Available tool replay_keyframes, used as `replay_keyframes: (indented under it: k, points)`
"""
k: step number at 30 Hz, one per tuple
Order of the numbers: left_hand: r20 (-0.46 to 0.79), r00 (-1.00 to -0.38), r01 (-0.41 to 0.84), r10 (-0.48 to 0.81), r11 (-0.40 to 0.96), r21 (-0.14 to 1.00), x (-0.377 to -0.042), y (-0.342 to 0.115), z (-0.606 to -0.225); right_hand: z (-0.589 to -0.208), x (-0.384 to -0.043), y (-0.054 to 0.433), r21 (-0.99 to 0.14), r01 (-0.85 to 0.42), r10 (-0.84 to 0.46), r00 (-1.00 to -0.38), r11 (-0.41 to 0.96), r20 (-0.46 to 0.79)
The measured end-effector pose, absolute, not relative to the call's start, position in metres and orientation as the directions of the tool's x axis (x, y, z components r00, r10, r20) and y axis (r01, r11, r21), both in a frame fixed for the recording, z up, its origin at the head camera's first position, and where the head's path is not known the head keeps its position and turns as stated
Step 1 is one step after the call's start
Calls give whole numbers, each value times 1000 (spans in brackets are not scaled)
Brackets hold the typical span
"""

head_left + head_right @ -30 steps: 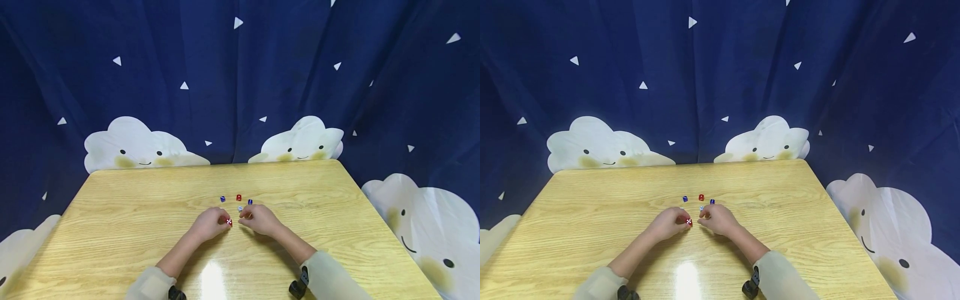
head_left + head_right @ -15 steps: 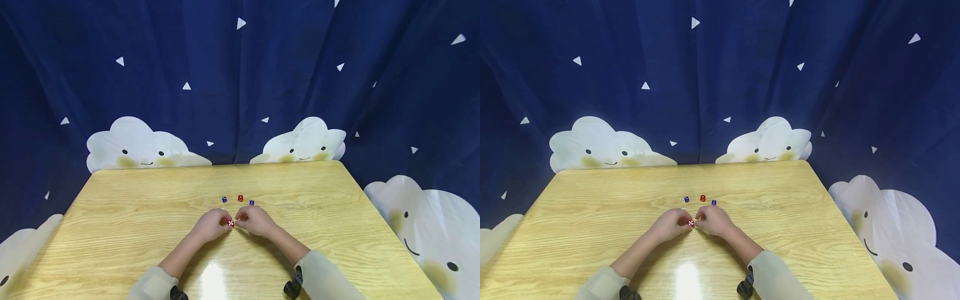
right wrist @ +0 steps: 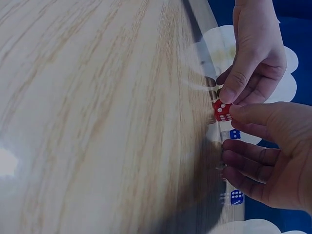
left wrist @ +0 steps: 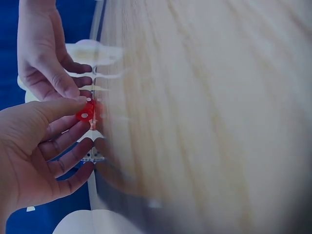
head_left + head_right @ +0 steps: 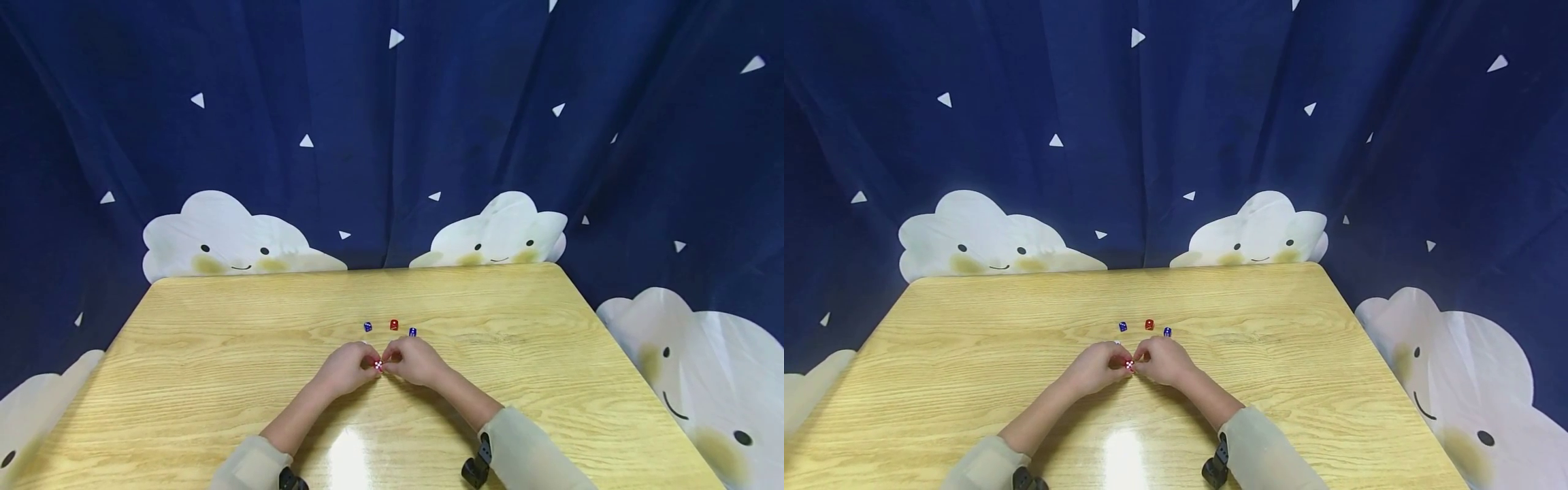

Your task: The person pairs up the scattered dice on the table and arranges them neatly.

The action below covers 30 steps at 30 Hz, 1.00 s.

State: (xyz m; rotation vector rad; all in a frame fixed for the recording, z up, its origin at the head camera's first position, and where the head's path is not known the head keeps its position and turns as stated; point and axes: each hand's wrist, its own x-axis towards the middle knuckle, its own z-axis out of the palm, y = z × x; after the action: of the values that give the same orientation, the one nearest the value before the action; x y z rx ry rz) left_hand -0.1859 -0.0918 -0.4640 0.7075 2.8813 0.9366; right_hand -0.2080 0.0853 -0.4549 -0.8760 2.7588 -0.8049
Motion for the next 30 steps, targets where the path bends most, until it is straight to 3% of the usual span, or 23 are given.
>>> replay_keyframes:
  k: [30]
  points:
    - [120, -904, 407, 411, 738, 538, -185, -93, -469, -450, -214, 90, -498, -503, -566, -824, 706, 30]
